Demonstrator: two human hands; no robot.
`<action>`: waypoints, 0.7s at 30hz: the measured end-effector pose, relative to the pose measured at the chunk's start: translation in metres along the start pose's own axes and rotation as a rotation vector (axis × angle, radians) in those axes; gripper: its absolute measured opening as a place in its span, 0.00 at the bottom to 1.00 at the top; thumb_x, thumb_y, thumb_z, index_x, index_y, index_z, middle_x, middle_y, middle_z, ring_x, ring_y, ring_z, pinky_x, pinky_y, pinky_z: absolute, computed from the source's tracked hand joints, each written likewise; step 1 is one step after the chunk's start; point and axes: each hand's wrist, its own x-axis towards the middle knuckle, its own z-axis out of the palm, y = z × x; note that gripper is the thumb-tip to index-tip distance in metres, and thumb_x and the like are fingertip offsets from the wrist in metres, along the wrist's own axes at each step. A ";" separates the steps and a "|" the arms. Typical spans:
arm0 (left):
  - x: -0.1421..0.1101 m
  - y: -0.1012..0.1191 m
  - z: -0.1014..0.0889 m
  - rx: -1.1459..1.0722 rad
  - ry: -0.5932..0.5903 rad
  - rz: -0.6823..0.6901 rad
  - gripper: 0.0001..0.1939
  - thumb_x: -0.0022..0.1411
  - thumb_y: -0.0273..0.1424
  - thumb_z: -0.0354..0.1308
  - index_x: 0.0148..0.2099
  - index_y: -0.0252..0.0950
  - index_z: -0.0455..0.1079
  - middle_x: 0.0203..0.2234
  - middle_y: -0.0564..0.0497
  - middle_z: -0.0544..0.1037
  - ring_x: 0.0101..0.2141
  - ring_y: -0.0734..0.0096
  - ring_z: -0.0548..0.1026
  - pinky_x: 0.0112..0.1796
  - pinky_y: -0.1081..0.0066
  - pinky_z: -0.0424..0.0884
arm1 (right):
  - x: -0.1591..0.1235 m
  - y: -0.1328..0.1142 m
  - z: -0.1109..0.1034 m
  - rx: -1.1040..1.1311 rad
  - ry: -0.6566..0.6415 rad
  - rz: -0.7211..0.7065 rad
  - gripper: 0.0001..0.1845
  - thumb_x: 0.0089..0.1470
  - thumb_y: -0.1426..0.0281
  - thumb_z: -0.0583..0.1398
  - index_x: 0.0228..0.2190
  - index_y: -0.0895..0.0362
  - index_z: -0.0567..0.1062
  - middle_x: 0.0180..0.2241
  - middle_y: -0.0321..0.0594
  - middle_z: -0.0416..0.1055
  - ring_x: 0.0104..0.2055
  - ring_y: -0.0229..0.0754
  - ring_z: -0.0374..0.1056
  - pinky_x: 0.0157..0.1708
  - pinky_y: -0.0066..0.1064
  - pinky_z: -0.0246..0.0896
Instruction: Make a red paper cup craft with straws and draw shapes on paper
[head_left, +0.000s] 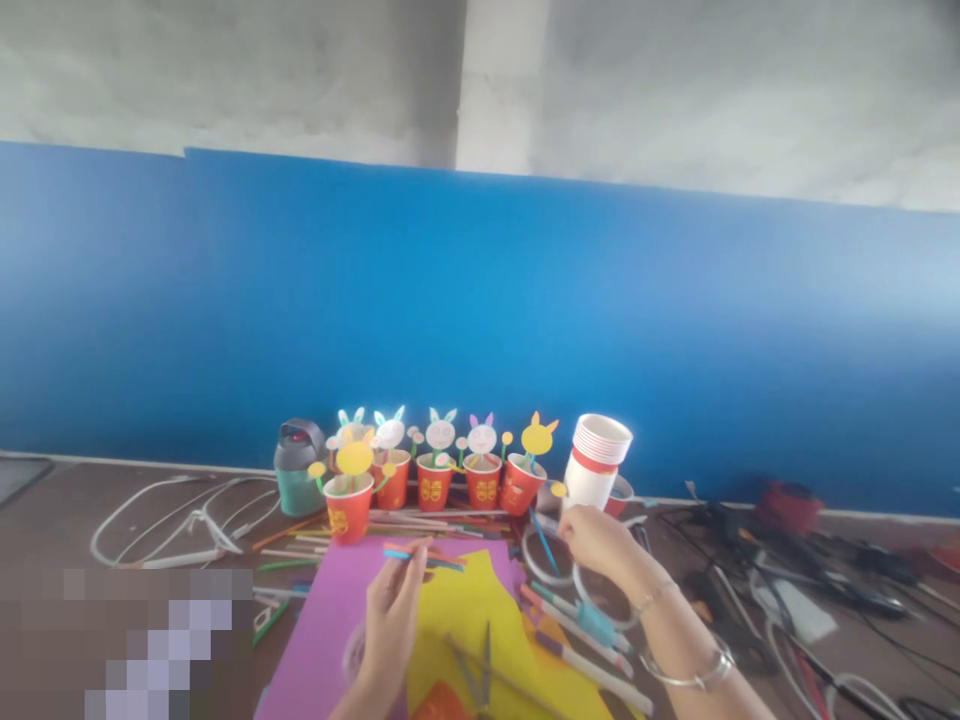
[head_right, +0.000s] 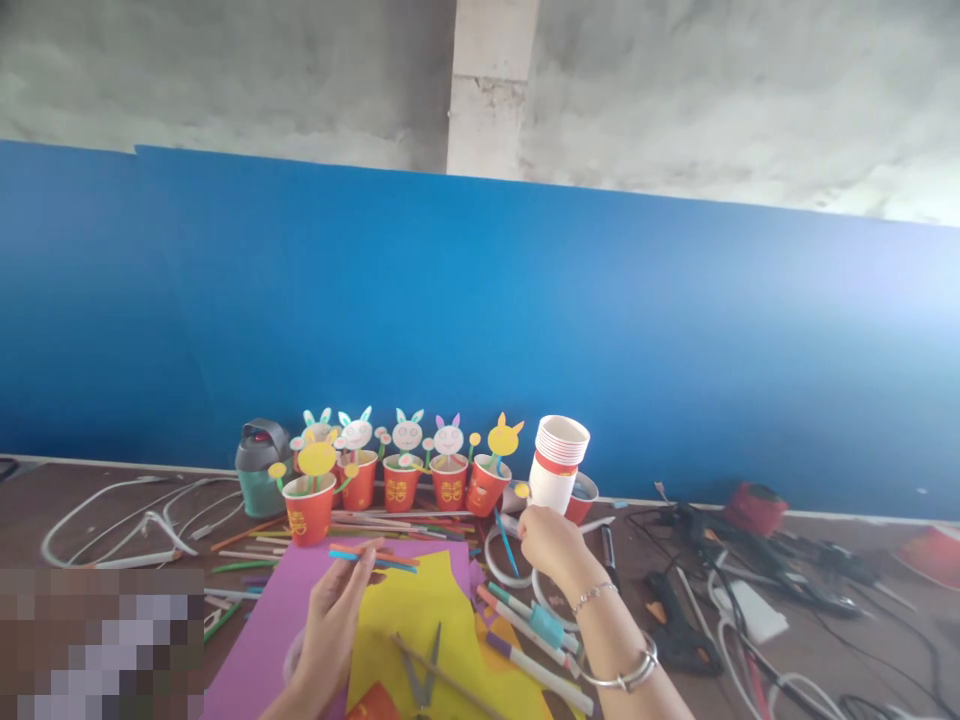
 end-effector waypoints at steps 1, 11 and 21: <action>0.000 0.001 0.000 0.000 0.000 0.004 0.27 0.48 0.51 0.64 0.40 0.34 0.78 0.33 0.46 0.82 0.35 0.59 0.77 0.36 0.68 0.73 | -0.001 0.002 -0.001 -0.012 0.016 0.033 0.13 0.50 0.80 0.54 0.28 0.58 0.78 0.32 0.48 0.78 0.34 0.48 0.74 0.28 0.30 0.56; -0.003 0.003 0.000 0.015 -0.082 0.026 0.24 0.52 0.48 0.61 0.41 0.34 0.78 0.30 0.46 0.82 0.33 0.59 0.78 0.34 0.68 0.74 | 0.009 -0.014 0.043 0.001 0.033 0.145 0.11 0.53 0.67 0.56 0.27 0.55 0.79 0.34 0.47 0.79 0.38 0.52 0.75 0.31 0.33 0.61; -0.011 0.010 0.002 0.044 -0.180 0.125 0.20 0.56 0.46 0.59 0.32 0.33 0.78 0.24 0.46 0.80 0.28 0.61 0.77 0.31 0.69 0.73 | -0.005 -0.040 0.038 -0.027 0.106 0.025 0.12 0.54 0.71 0.54 0.31 0.57 0.79 0.34 0.50 0.79 0.37 0.51 0.75 0.32 0.33 0.61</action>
